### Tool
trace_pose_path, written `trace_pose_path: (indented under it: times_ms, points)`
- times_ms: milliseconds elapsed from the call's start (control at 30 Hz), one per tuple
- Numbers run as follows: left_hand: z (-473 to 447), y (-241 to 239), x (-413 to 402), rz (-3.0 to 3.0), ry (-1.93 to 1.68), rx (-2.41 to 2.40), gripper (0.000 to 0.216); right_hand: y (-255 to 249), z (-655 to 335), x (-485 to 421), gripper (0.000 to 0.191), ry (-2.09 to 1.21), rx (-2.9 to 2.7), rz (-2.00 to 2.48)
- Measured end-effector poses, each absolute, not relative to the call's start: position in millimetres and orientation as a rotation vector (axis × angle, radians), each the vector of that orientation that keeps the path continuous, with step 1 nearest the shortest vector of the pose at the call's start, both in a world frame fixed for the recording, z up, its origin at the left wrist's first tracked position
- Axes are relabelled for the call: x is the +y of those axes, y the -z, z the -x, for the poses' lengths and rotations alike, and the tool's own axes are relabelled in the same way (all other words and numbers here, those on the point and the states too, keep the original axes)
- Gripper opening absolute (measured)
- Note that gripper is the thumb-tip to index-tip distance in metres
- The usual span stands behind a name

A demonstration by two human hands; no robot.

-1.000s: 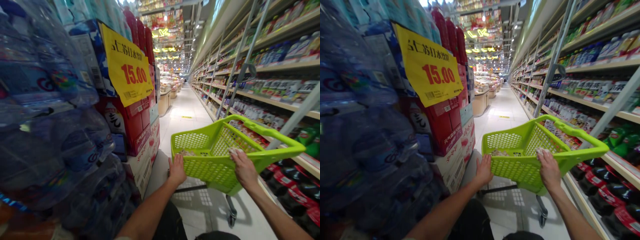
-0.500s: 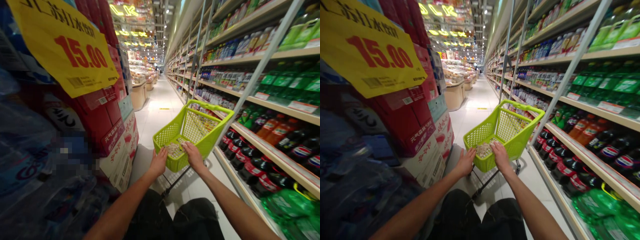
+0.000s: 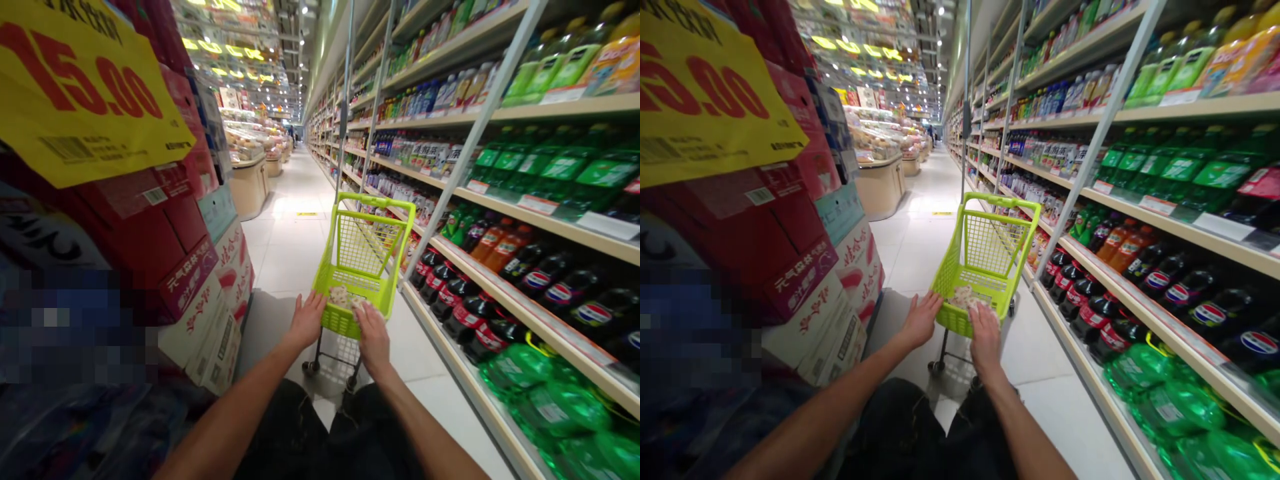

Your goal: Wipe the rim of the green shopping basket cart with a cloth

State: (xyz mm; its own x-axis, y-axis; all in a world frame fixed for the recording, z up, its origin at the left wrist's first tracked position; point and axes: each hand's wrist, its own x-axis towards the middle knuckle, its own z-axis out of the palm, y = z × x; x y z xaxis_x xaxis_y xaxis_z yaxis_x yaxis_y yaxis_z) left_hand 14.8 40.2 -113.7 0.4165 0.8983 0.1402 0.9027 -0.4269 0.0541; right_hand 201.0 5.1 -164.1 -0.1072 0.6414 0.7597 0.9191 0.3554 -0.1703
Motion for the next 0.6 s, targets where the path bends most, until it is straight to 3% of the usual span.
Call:
trace_pose_path:
  times_ms: [133,367,600]
  points:
    - [-25,117,35,2.644,0.311,-1.573,0.061,172,-176,13,0.042,0.426,-1.923,1.227]
    - [-35,115,35,2.708,0.331,-1.526,0.061,170,-257,3,0.046,0.529,-1.726,1.458]
    - [-40,115,30,2.721,0.297,-1.495,0.061,171,-210,12,0.039,0.534,-1.933,1.238]
